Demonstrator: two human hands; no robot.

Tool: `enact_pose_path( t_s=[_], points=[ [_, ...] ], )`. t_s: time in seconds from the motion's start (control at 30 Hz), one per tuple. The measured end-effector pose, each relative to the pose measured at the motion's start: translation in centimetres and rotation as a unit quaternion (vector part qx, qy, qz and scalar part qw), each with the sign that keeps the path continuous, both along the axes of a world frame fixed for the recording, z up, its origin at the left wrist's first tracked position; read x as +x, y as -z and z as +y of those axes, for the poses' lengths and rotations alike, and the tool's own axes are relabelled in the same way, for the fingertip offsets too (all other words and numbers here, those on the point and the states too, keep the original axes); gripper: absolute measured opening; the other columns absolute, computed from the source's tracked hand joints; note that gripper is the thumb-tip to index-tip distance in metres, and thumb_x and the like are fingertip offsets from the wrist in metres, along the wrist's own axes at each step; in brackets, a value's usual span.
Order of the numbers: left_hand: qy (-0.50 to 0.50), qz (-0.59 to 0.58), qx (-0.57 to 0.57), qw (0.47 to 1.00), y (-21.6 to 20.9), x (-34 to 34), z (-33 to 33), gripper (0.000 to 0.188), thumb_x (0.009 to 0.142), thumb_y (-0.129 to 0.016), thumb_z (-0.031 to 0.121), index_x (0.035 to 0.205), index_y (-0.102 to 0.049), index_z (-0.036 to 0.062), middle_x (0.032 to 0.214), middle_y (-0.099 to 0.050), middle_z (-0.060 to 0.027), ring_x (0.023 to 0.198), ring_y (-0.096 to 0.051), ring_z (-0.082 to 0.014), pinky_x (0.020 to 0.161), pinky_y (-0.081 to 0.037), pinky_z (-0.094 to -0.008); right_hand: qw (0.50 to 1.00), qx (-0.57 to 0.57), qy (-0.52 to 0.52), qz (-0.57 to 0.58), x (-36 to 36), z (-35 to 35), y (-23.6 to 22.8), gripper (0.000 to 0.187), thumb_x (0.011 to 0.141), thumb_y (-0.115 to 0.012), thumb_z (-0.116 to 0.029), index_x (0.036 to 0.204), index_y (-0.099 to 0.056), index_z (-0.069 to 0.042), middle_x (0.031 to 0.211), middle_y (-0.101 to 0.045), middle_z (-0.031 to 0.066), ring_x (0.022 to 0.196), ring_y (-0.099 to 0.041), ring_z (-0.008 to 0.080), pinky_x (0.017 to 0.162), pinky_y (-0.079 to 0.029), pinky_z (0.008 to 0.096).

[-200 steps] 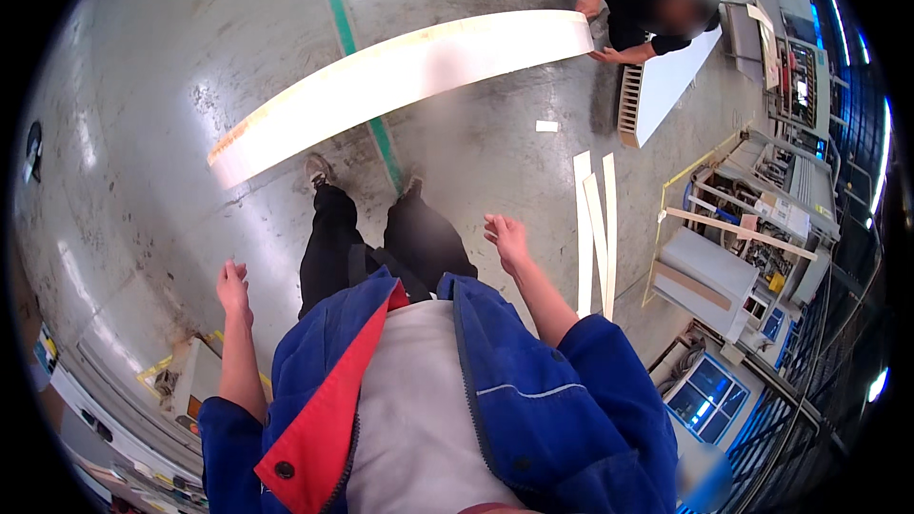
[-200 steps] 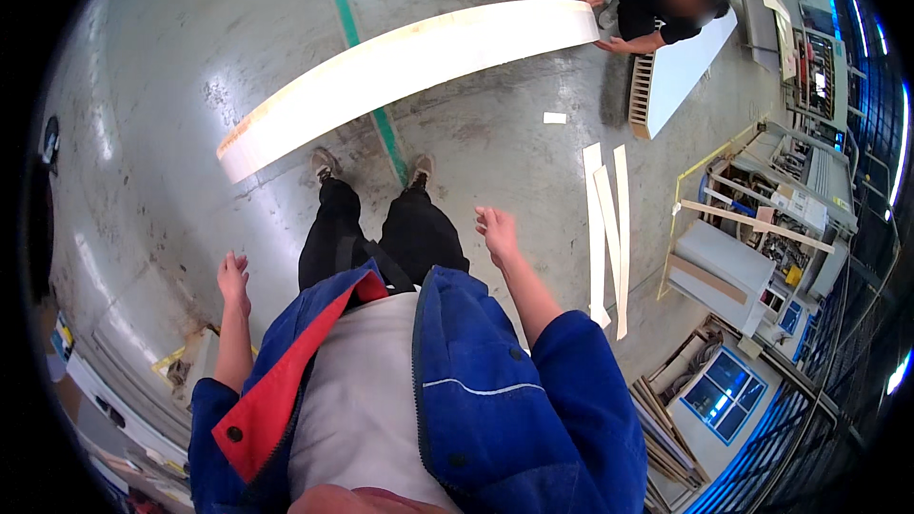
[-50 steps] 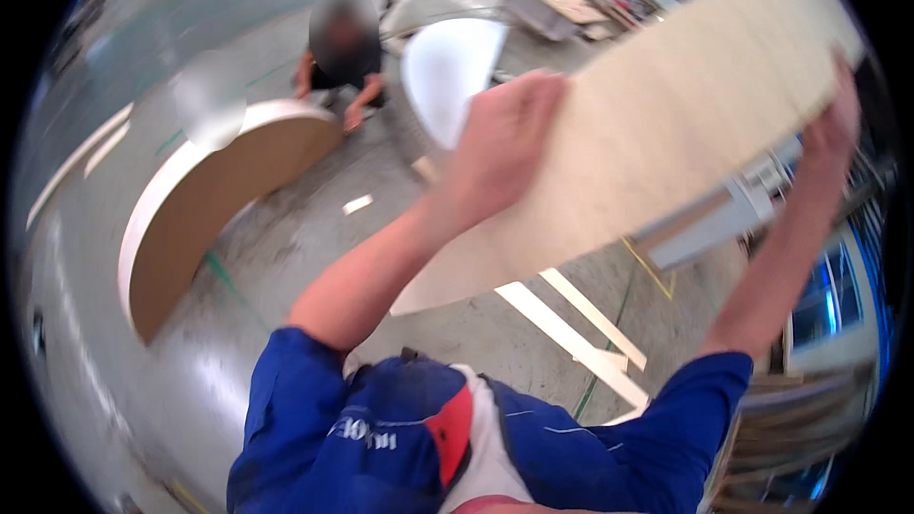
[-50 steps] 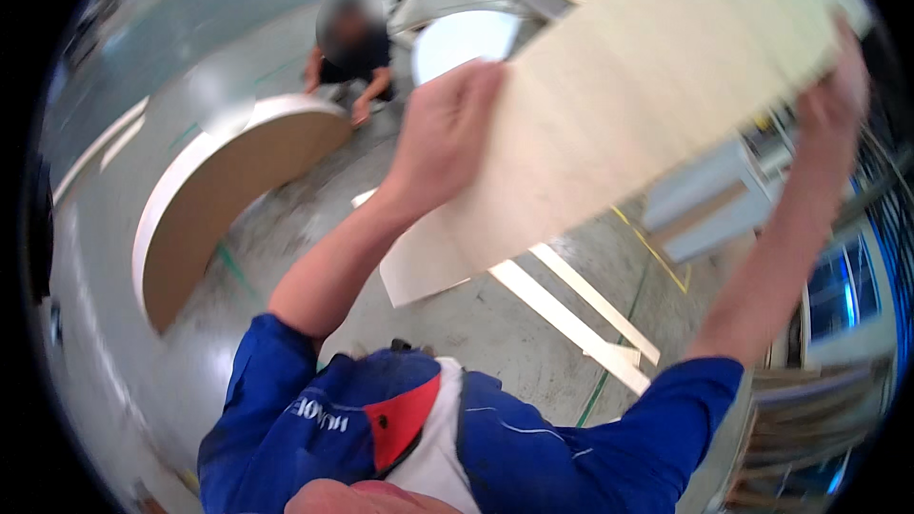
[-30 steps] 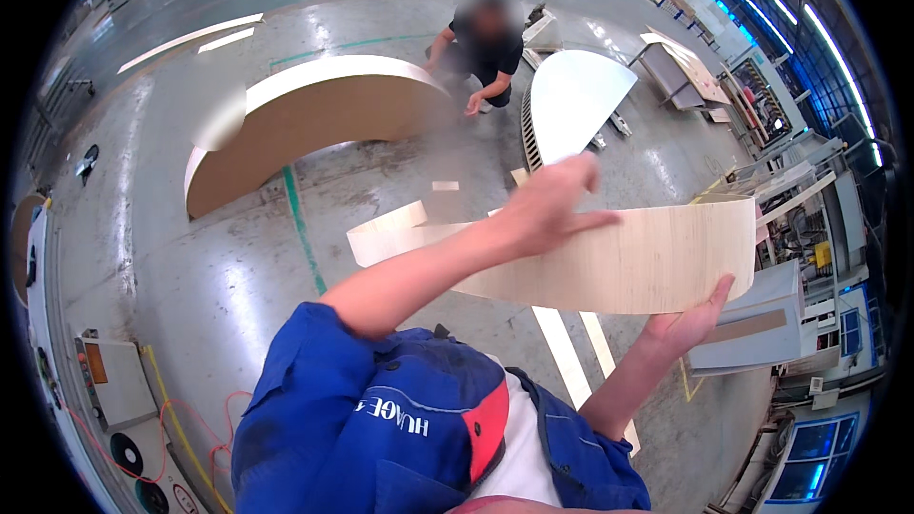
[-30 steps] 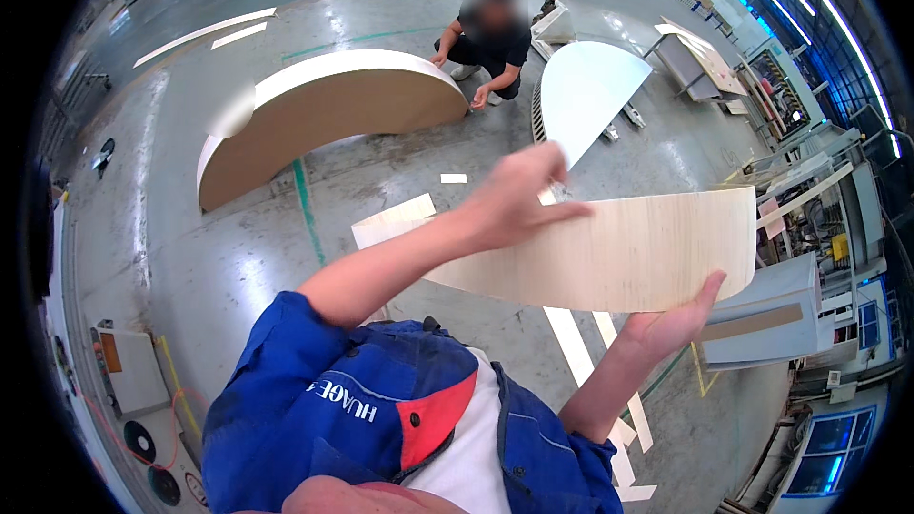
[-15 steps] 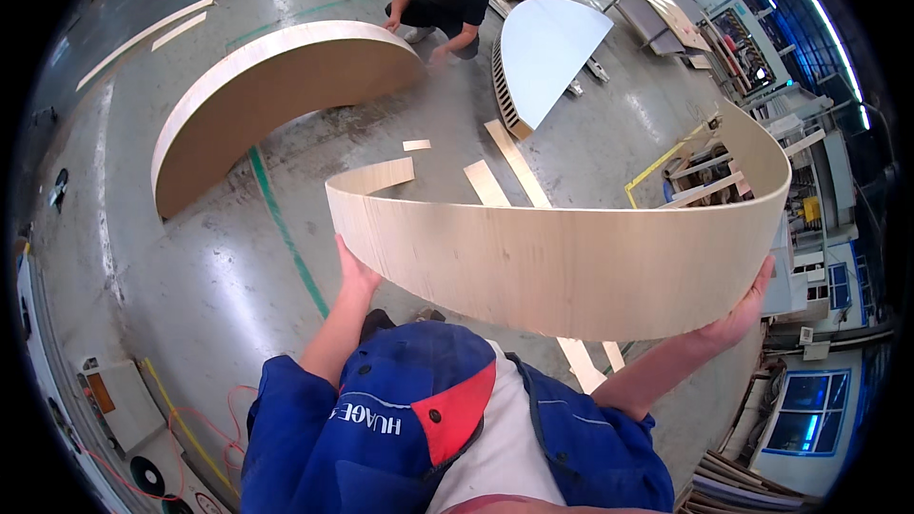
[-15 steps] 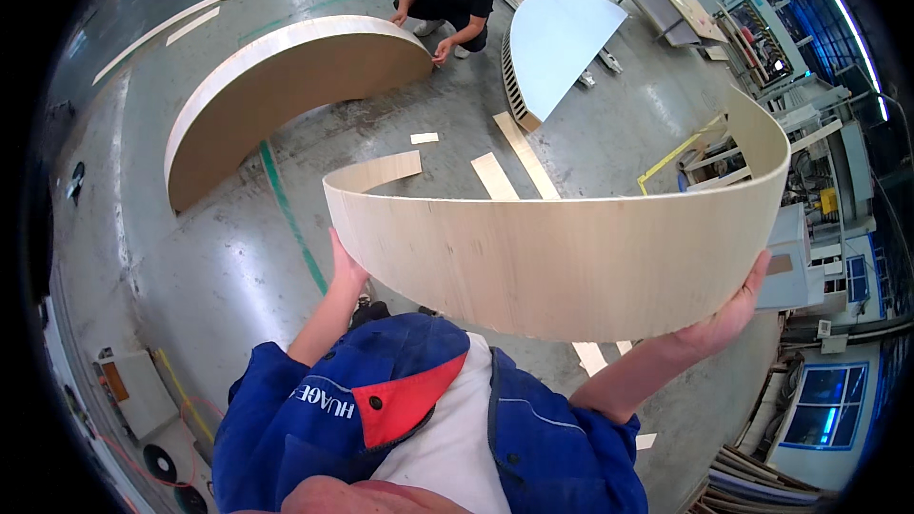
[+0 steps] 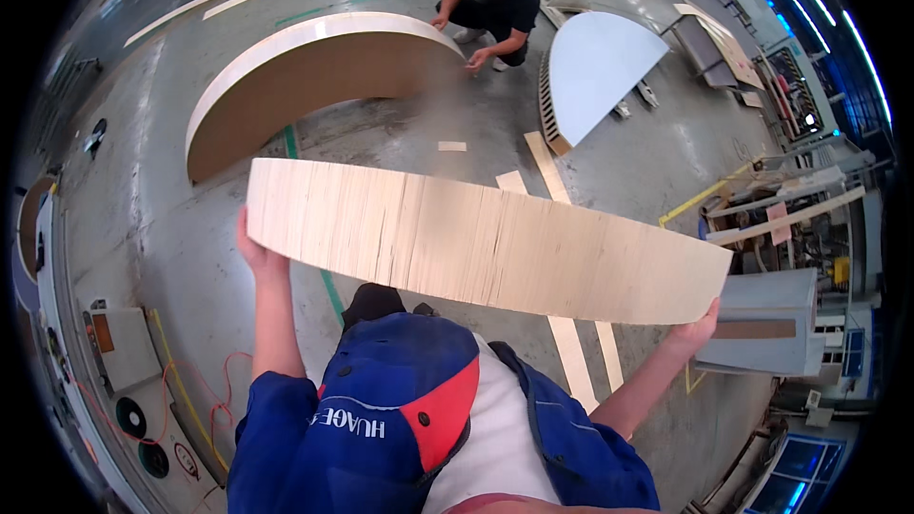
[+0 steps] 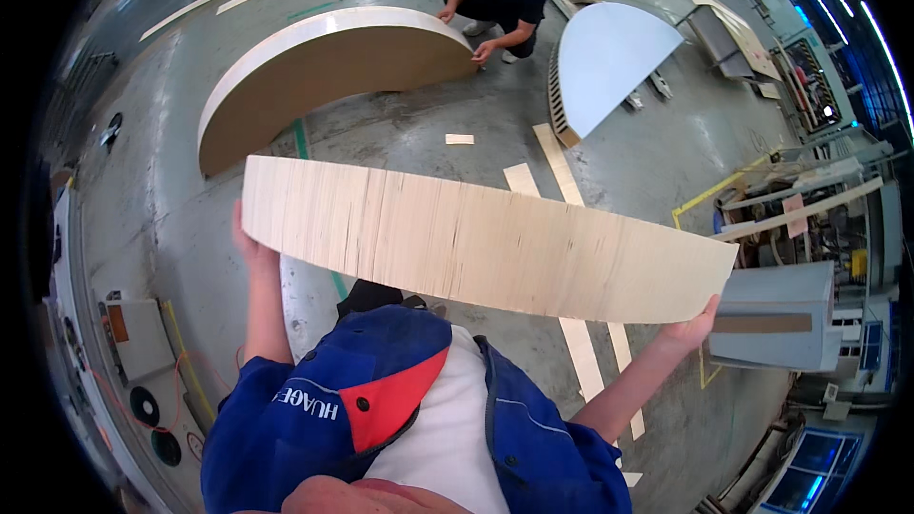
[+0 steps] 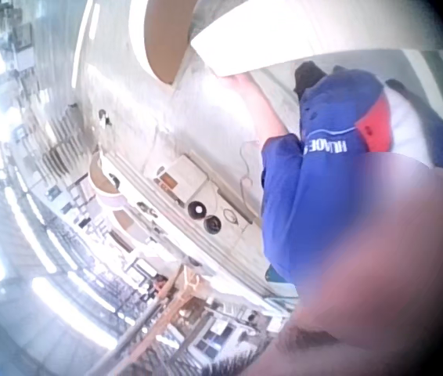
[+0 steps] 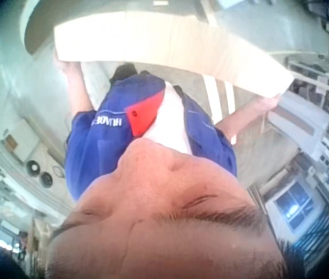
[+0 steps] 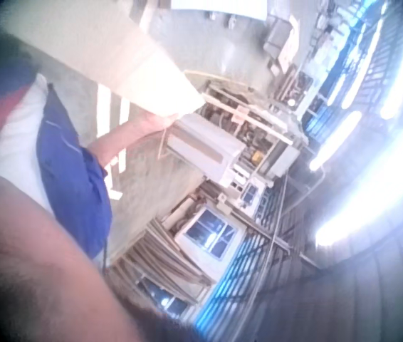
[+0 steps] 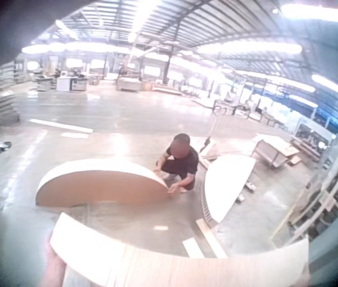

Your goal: The person assembles a curved wooden structure by aligning and fastening multiple thin wooden strips together. They use a nail gun to secure the pieces and occasionally adjust the alignment with their hands. A coworker assists by holding parts of the structure.

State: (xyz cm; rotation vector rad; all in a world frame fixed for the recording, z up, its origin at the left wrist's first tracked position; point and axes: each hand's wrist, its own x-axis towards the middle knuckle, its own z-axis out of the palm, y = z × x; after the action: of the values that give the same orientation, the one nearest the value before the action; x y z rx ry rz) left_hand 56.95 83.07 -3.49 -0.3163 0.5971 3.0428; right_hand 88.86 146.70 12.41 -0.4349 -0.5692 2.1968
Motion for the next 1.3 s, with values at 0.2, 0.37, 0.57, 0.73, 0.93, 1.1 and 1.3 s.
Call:
enact_pose_path(
  t_s=[0.2, 0.37, 0.57, 0.73, 0.93, 1.1, 1.3],
  points=[
    [-0.064, -0.066, -0.058, 0.994, -0.2, -2.9, -4.5, 0.045, 0.096, -0.038, 0.025, 0.129, -0.043, -0.0066, 0.128, -0.053, -0.0200, 0.118, -0.052, -0.0321, 0.102, -0.041, -0.0436, 0.964, -0.007, 0.105, -0.246, -16.5, -4.7, 6.8, 0.051, 0.099, -0.026, -0.032, 0.135, -0.039, 0.003, 0.132, -0.049, 0.0190, 0.120, -0.049, 0.0351, 0.104, -0.039, 0.0483],
    [-0.113, -0.164, -0.129, 0.971, 3.6, -9.2, -6.0, 0.045, 0.096, -0.039, 0.024, 0.131, -0.041, -0.0052, 0.129, -0.052, -0.0179, 0.119, -0.051, -0.0304, 0.102, -0.041, -0.0436, 0.969, 0.007, -0.056, -0.241, -26.7, -1.1, 19.8, 0.047, 0.096, -0.029, -0.026, 0.127, -0.046, 0.004, 0.123, -0.056, 0.0202, 0.113, -0.055, 0.0347, 0.097, -0.046, 0.0470],
    [-0.141, -0.252, -0.202, 0.936, 8.0, -18.4, -8.0, 0.047, 0.097, -0.038, 0.027, 0.133, -0.039, -0.0034, 0.131, -0.051, -0.0159, 0.121, -0.050, -0.0273, 0.102, -0.040, -0.0409, 0.945, -0.135, -0.111, -0.278, -38.1, -2.1, 32.4, 0.046, 0.096, -0.026, -0.024, 0.126, -0.048, 0.005, 0.124, -0.055, 0.0210, 0.114, -0.055, 0.0352, 0.098, -0.046, 0.0470],
    [-0.122, -0.302, -0.159, 0.932, 9.8, -25.9, -8.0, 0.047, 0.097, -0.035, 0.026, 0.133, -0.039, -0.0037, 0.130, -0.051, -0.0166, 0.121, -0.050, -0.0288, 0.103, -0.040, -0.0425, 0.910, -0.196, -0.111, -0.347, -46.0, -6.3, 34.0, 0.047, 0.097, -0.025, -0.025, 0.127, -0.046, 0.004, 0.127, -0.054, 0.0204, 0.116, -0.053, 0.0352, 0.099, -0.044, 0.0473],
    [-0.096, -0.370, -0.166, 0.909, 15.7, -36.1, -5.9, 0.045, 0.098, -0.033, 0.025, 0.132, -0.040, -0.0040, 0.129, -0.052, -0.0178, 0.118, -0.052, -0.0310, 0.102, -0.041, -0.0447, 0.886, -0.209, -0.130, -0.394, -56.3, -7.1, 40.2, 0.051, 0.100, -0.021, -0.032, 0.133, -0.041, 0.001, 0.133, -0.050, 0.0176, 0.121, -0.049, 0.0344, 0.103, -0.040, 0.0479],
    [-0.050, -0.428, -0.220, 0.875, 18.7, -43.3, -3.7, 0.045, 0.099, -0.034, 0.027, 0.131, -0.042, -0.0024, 0.127, -0.053, -0.0164, 0.115, -0.054, -0.0302, 0.098, -0.046, -0.0434, 0.849, -0.226, -0.135, -0.458, -63.8, -4.6, 45.9, 0.052, 0.102, -0.018, -0.036, 0.137, -0.038, -0.003, 0.134, -0.049, 0.0159, 0.123, -0.047, 0.0336, 0.105, -0.037, 0.0469],
    [0.092, -0.420, -0.271, 0.861, 24.2, -48.4, -0.7, 0.045, 0.099, -0.035, 0.031, 0.129, -0.046, 0.0000, 0.127, -0.055, -0.0147, 0.115, -0.054, -0.0320, 0.100, -0.043, -0.0430, 0.792, -0.235, -0.175, -0.536, -76.0, -3.5, 44.1, 0.054, 0.102, -0.021, -0.039, 0.138, -0.036, -0.003, 0.137, -0.046, 0.0148, 0.123, -0.047, 0.0306, 0.106, -0.037, 0.0440]
  ],
)
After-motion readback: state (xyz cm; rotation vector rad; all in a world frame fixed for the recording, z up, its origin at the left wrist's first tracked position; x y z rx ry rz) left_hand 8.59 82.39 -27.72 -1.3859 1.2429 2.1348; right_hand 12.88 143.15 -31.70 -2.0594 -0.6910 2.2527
